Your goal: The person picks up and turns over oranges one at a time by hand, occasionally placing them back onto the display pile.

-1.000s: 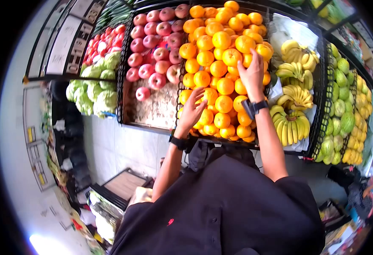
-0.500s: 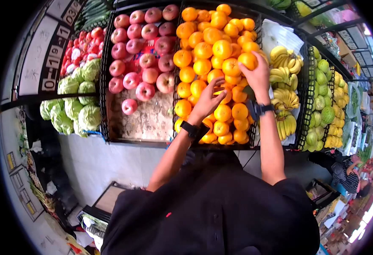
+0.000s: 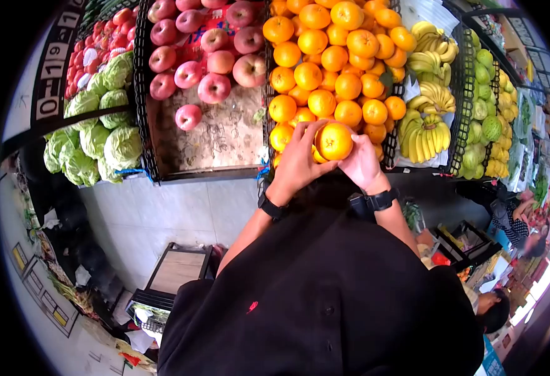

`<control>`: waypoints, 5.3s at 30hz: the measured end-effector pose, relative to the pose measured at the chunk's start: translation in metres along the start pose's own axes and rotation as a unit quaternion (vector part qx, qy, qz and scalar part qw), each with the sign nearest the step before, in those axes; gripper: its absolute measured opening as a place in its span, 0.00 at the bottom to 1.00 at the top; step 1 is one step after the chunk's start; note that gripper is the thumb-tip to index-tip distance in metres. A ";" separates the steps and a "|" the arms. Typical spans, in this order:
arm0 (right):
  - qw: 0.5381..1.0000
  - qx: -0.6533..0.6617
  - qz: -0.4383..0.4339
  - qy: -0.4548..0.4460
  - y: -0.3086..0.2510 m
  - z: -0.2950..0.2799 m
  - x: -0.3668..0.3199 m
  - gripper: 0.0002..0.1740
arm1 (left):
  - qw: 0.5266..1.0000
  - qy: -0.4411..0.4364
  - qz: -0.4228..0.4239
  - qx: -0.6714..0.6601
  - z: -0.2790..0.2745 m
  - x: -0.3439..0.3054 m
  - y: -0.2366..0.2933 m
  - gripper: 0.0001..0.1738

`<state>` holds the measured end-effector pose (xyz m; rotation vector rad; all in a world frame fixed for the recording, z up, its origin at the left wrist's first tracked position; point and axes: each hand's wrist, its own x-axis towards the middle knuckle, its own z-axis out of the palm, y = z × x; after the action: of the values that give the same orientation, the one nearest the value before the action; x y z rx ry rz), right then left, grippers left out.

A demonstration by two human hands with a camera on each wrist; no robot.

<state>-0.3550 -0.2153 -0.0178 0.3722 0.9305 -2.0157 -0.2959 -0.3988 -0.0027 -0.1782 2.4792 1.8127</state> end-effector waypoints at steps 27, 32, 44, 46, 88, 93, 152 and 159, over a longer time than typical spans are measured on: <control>0.625 -0.706 -0.276 0.185 0.052 -0.001 0.073 0.29 | 0.955 0.119 0.029 0.270 0.021 0.009 -0.091 0.38; 0.673 -0.659 -0.269 0.202 0.050 -0.012 0.074 0.31 | 0.968 0.140 -0.009 0.206 0.021 -0.002 -0.086 0.40; 0.463 -0.744 -0.437 0.205 -0.142 -0.034 0.135 0.48 | 0.984 0.164 0.054 -0.053 0.036 0.074 -0.024 0.38; 0.474 -0.763 -0.402 0.176 -0.150 -0.036 0.154 0.49 | 0.981 0.148 0.075 -0.096 0.049 0.107 -0.034 0.39; 0.634 -0.615 -0.346 0.316 -0.030 -0.189 -0.057 0.44 | 0.944 -0.240 0.109 0.201 0.184 0.038 0.004 0.28; 0.627 -0.633 -0.334 0.309 -0.023 -0.194 -0.055 0.49 | 0.948 -0.217 0.114 0.204 0.188 0.039 0.000 0.29; 0.759 -0.598 -0.142 0.215 -0.005 -0.125 -0.083 0.41 | 0.958 -0.283 -0.038 -0.022 0.132 0.009 -0.023 0.38; 0.626 -0.704 -0.239 0.233 0.036 -0.087 -0.082 0.41 | 0.962 -0.264 -0.042 0.057 0.130 -0.002 -0.048 0.34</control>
<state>-0.2851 -0.1162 -0.0482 -0.3275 2.7849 -0.9245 -0.2897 -0.2894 -0.0873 0.1814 2.1463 1.4403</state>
